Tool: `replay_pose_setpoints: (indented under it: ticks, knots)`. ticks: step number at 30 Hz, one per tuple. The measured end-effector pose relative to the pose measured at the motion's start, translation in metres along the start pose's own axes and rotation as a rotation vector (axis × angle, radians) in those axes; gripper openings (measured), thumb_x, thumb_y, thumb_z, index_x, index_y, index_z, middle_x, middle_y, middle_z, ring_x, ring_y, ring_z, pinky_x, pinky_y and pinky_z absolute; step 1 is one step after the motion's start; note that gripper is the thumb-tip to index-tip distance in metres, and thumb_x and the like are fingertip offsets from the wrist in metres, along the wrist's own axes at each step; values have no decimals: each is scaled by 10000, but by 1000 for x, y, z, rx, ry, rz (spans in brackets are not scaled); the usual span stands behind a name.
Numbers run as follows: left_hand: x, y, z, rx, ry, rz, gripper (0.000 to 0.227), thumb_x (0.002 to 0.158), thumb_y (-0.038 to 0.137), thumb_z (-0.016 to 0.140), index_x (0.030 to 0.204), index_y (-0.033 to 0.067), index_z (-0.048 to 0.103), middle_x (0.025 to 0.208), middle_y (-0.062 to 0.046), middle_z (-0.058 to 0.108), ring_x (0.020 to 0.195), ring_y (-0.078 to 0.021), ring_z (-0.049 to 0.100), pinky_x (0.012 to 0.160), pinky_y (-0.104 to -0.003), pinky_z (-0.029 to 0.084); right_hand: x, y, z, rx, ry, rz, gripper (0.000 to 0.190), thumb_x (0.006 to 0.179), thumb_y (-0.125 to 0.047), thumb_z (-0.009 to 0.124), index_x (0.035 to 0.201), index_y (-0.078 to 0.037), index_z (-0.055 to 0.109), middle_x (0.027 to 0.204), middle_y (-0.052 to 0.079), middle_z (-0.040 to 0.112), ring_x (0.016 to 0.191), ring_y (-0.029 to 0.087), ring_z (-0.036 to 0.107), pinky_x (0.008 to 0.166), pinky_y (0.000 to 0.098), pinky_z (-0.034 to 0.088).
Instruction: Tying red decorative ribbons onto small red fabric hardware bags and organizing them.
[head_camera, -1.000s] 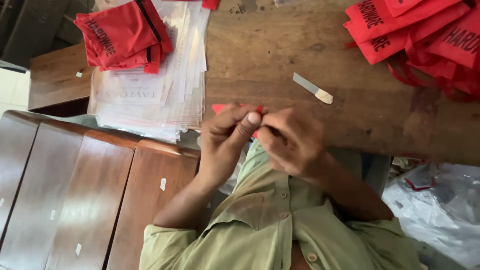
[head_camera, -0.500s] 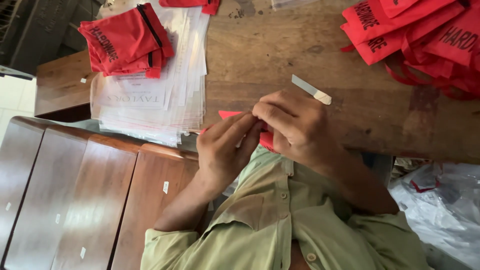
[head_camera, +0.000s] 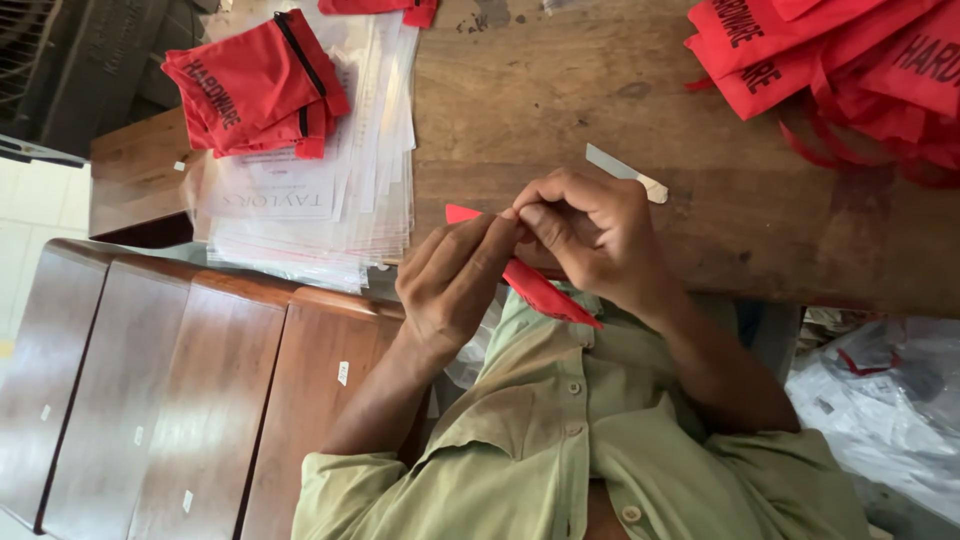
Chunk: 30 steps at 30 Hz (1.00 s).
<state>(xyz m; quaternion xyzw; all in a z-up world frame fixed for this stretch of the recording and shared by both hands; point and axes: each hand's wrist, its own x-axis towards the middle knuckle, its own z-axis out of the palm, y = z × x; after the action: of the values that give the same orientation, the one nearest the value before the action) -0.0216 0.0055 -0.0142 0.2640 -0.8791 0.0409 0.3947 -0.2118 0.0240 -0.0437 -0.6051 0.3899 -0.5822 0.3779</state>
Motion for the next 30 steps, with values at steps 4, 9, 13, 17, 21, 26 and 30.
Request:
replay_pose_setpoints:
  ticks: [4, 9, 13, 17, 21, 26, 30]
  knots:
    - [-3, -3, 1, -10, 27, 30, 373, 865, -65, 785, 1224, -17, 697, 1101, -126, 713, 868, -219, 709, 743, -331, 583, 1, 11, -6, 222, -65, 72, 91, 1063, -42, 636, 1083, 37, 675, 1006, 62, 722, 909, 85, 698, 802, 266, 619]
    - [-3, -6, 1, -92, 52, 59, 388, 871, -77, 794, 1242, -19, 697, 1094, -126, 710, 908, -224, 727, 761, -329, 606, 3, 25, -12, 531, -161, 298, 144, 1050, -77, 650, 1086, 49, 710, 923, 92, 721, 776, 91, 663, 694, 229, 570]
    - [-5, -9, 2, -62, 47, 76, 370, 855, -51, 822, 1205, -4, 716, 1049, -115, 714, 851, -210, 710, 692, -318, 576, 7, 29, -15, 677, -256, 353, 164, 1051, -101, 661, 1060, 57, 705, 889, 108, 717, 720, 104, 649, 651, 237, 549]
    - [-5, -12, 2, -35, 50, 147, 344, 855, -13, 829, 1182, -6, 725, 1026, -102, 714, 854, -206, 721, 674, -314, 568, 7, 34, -18, 799, -299, 621, 142, 988, -95, 674, 967, 44, 694, 773, 105, 685, 594, 114, 607, 433, 232, 405]
    - [-3, -13, 5, -59, 79, 189, 311, 858, -12, 849, 1144, -1, 730, 982, -77, 705, 846, -193, 721, 670, -303, 566, 5, 37, -15, 820, -324, 609, 145, 1015, -86, 676, 953, 44, 686, 769, 97, 658, 604, 100, 582, 479, 232, 413]
    - [-9, -8, 9, -62, 141, 20, 282, 862, -7, 880, 1092, 10, 717, 938, -53, 677, 790, -196, 664, 667, -320, 533, 2, 12, -11, 604, -320, 327, 164, 1025, -117, 672, 1087, 35, 673, 956, 67, 673, 855, 126, 645, 757, 251, 528]
    - [-7, 2, 5, -180, 66, -217, 201, 893, -31, 826, 1053, 8, 711, 927, -61, 672, 787, -190, 628, 649, -311, 516, -8, 11, -7, 235, -192, 104, 137, 1003, -81, 699, 1105, 11, 699, 1074, 31, 639, 952, 109, 639, 801, 238, 542]
